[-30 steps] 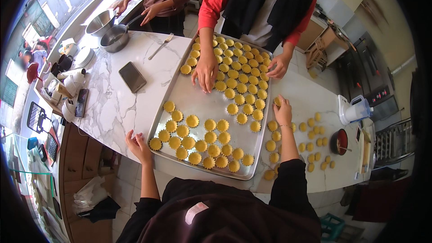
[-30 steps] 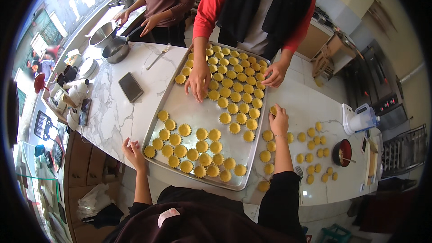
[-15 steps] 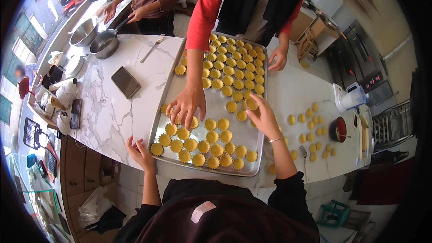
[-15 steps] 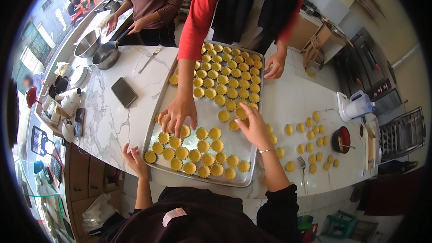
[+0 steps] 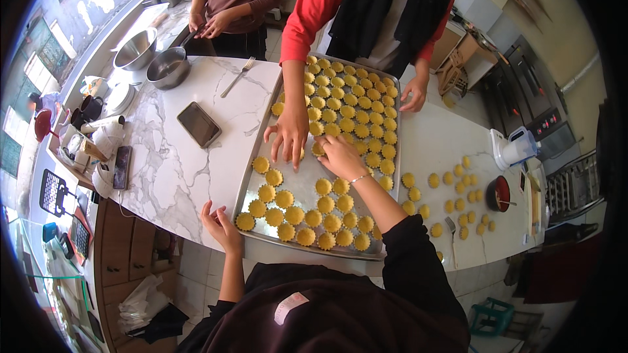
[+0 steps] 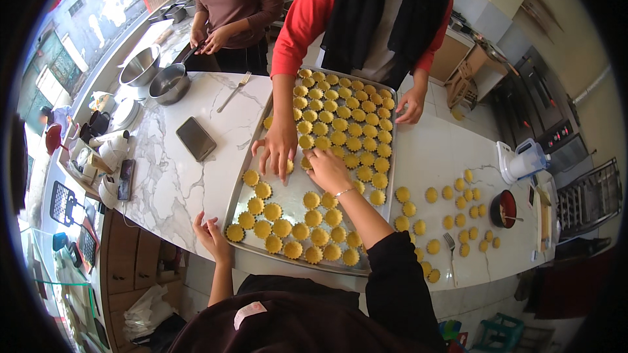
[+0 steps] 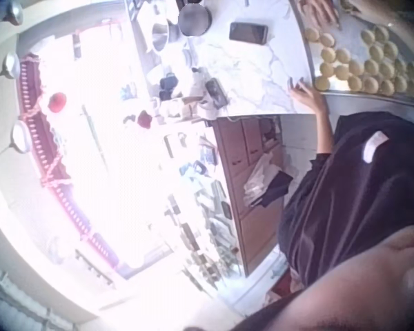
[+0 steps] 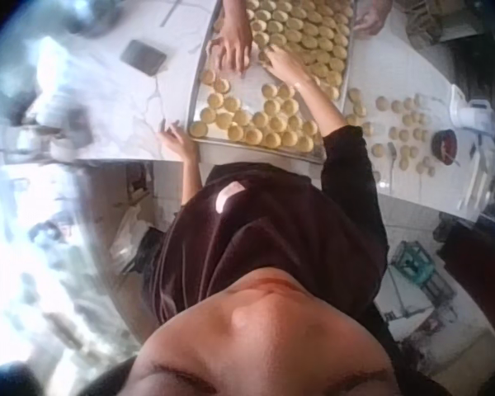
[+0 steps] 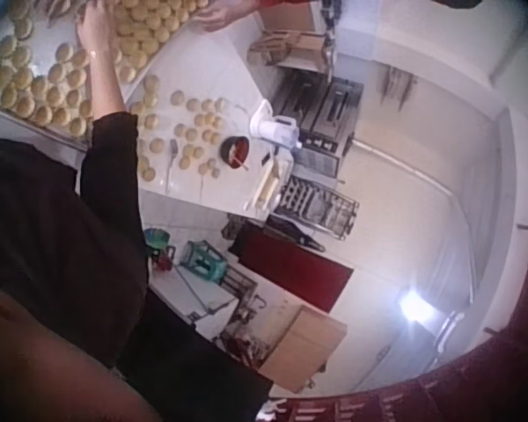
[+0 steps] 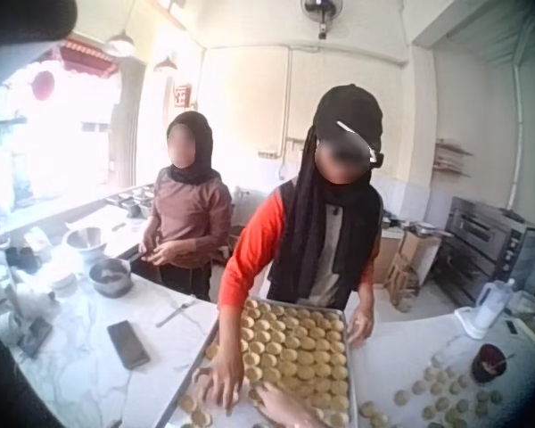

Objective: The person places yellow pastry molds onto a metal tray by hand, arranging them into rows alongside other workers at a large counter.

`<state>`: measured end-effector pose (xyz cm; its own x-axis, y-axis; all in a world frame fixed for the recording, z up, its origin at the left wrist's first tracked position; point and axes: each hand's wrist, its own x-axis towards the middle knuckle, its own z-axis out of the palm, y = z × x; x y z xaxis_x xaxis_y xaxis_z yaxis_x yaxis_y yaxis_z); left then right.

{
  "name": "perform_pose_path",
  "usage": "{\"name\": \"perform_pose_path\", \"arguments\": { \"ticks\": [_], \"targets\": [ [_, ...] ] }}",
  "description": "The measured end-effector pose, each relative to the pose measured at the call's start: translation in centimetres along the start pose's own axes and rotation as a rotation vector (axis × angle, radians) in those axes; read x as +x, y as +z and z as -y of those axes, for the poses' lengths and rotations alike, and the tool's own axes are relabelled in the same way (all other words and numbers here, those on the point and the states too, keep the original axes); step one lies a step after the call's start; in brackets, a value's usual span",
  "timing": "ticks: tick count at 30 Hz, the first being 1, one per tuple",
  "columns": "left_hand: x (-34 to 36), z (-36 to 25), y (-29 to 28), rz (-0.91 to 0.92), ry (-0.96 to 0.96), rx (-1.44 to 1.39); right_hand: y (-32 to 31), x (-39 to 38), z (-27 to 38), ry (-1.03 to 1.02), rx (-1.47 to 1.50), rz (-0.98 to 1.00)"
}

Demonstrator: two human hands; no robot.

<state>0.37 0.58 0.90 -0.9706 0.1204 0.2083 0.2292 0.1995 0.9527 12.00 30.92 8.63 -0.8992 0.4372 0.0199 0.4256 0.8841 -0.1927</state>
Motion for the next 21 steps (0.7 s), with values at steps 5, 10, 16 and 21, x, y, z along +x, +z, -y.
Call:
{"name": "perform_pose_path", "arguments": {
  "ticks": [5, 10, 16, 21],
  "targets": [
    [-0.1, -0.5, 0.1, -0.029, 0.022, 0.015, 1.2, 0.2, -0.2, -0.042, 0.000, 0.010],
    [-0.2, -0.6, -0.1, -0.022, -0.008, -0.003, 0.6, -2.2, -1.1, 0.006, 0.116, -0.295],
    [-0.1, -0.7, -0.2, -0.007, -0.011, 0.001, -1.5, -7.7, -3.4, 0.226, 0.192, -0.363],
    [-0.1, -0.8, -0.1, -0.001, -0.034, 0.004, -1.4, -13.5, -5.7, 0.413, 0.158, -0.385]
  ]
}}
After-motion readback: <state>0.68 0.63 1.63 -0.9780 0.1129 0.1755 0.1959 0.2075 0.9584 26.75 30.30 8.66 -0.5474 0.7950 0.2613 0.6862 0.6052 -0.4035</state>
